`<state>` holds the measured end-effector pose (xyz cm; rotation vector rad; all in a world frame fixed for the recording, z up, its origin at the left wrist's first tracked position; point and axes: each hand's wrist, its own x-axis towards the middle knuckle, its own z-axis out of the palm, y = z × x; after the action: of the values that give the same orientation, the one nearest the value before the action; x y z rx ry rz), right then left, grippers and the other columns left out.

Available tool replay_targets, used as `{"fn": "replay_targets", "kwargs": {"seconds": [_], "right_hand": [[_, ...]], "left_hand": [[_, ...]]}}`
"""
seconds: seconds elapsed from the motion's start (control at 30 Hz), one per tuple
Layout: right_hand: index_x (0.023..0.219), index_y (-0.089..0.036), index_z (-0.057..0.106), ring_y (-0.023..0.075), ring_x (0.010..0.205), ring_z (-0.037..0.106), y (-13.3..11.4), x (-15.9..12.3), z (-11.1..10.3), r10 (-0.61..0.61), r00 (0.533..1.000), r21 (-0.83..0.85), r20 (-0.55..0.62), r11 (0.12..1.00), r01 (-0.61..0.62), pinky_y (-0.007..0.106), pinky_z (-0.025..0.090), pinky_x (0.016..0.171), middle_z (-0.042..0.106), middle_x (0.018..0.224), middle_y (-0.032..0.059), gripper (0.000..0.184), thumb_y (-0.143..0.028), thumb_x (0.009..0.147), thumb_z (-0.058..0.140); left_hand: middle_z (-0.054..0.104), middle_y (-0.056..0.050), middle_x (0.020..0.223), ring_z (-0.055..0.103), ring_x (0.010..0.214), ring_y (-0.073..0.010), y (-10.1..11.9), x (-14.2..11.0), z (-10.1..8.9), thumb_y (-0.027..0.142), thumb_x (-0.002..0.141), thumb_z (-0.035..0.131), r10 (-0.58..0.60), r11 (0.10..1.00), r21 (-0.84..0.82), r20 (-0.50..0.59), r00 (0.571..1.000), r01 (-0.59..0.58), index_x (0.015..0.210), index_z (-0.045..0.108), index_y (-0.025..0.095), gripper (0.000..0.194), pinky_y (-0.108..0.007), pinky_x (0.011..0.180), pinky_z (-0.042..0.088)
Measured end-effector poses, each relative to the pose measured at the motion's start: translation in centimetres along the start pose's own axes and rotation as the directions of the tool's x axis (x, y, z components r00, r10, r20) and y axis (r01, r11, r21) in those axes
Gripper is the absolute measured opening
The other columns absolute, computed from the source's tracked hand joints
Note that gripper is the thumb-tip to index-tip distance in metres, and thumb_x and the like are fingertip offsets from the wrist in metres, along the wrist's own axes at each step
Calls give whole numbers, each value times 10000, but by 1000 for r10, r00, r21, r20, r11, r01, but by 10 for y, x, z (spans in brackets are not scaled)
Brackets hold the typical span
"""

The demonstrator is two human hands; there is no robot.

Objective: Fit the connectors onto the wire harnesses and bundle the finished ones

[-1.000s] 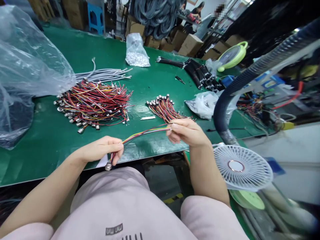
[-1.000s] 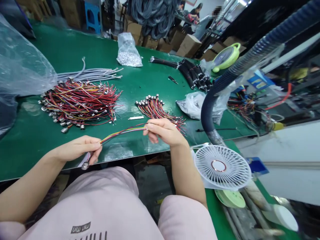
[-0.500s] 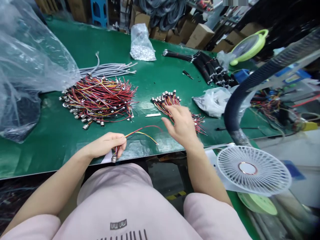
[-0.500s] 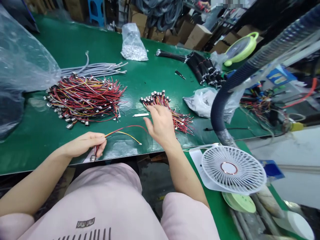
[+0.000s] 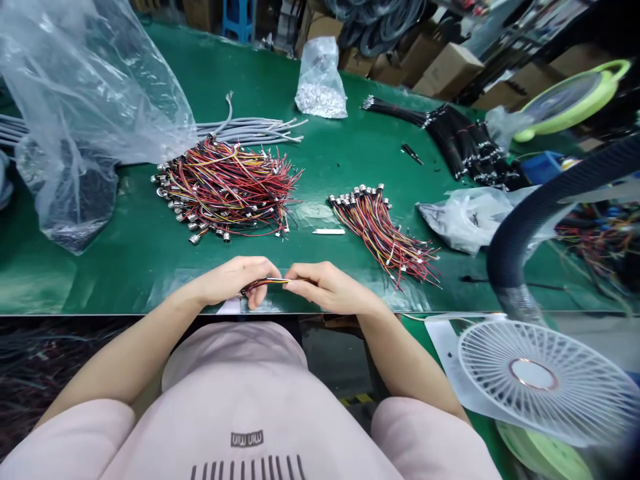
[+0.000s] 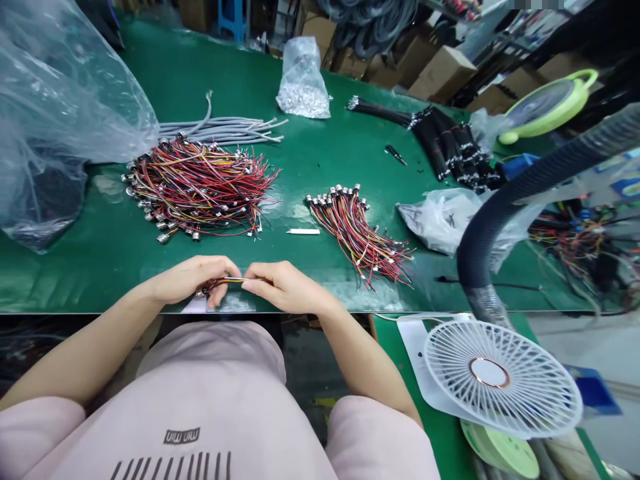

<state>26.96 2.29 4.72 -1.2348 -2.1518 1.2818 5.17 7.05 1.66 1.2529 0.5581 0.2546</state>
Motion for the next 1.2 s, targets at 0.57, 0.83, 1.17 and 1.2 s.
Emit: {"fn": "replay_targets", "kwargs": {"seconds": [0.57, 0.83, 1.17, 1.2], "right_hand": [[797, -161, 623, 78, 576, 496, -18, -23, 2, -150, 955, -295, -255, 953, 71, 188, 360, 572, 602, 659, -9, 197, -221, 945, 509], [855, -159, 629, 81, 634, 553, -23, -20, 5, -160, 958, -312, -238, 947, 81, 180, 403, 600, 650, 739, 3, 130, -170, 927, 522], [944, -167, 663, 104, 700, 625, -20, -40, -30, -268, 936, -517, -230, 848, 116, 201, 474, 638, 678, 793, 27, 144, -172, 940, 519], [991, -169, 673, 113, 735, 638, -17, -42, -36, -291, 933, -555, -209, 821, 132, 210, 486, 655, 689, 834, 40, 170, -156, 939, 512]], "left_hand": [[592, 25, 530, 533, 473, -83, 2, 3, 8, 235, 745, 577, -25, 995, 100, -23, 999, 28, 703, 536, 152, 102, -184, 485, 432], [539, 43, 494, 441, 421, -60, 10, 9, 14, 219, 722, 526, -8, 988, 153, -56, 998, 16, 689, 602, 140, 114, -165, 434, 358], [635, 9, 672, 562, 535, -84, -7, 4, -2, 305, 726, 677, -41, 998, -40, -99, 994, 38, 943, 674, 116, 288, -209, 552, 465], [643, 2, 704, 584, 571, -94, -8, 4, -3, 320, 738, 682, -19, 999, -50, -113, 993, 14, 995, 675, 117, 328, -225, 589, 483]]}}
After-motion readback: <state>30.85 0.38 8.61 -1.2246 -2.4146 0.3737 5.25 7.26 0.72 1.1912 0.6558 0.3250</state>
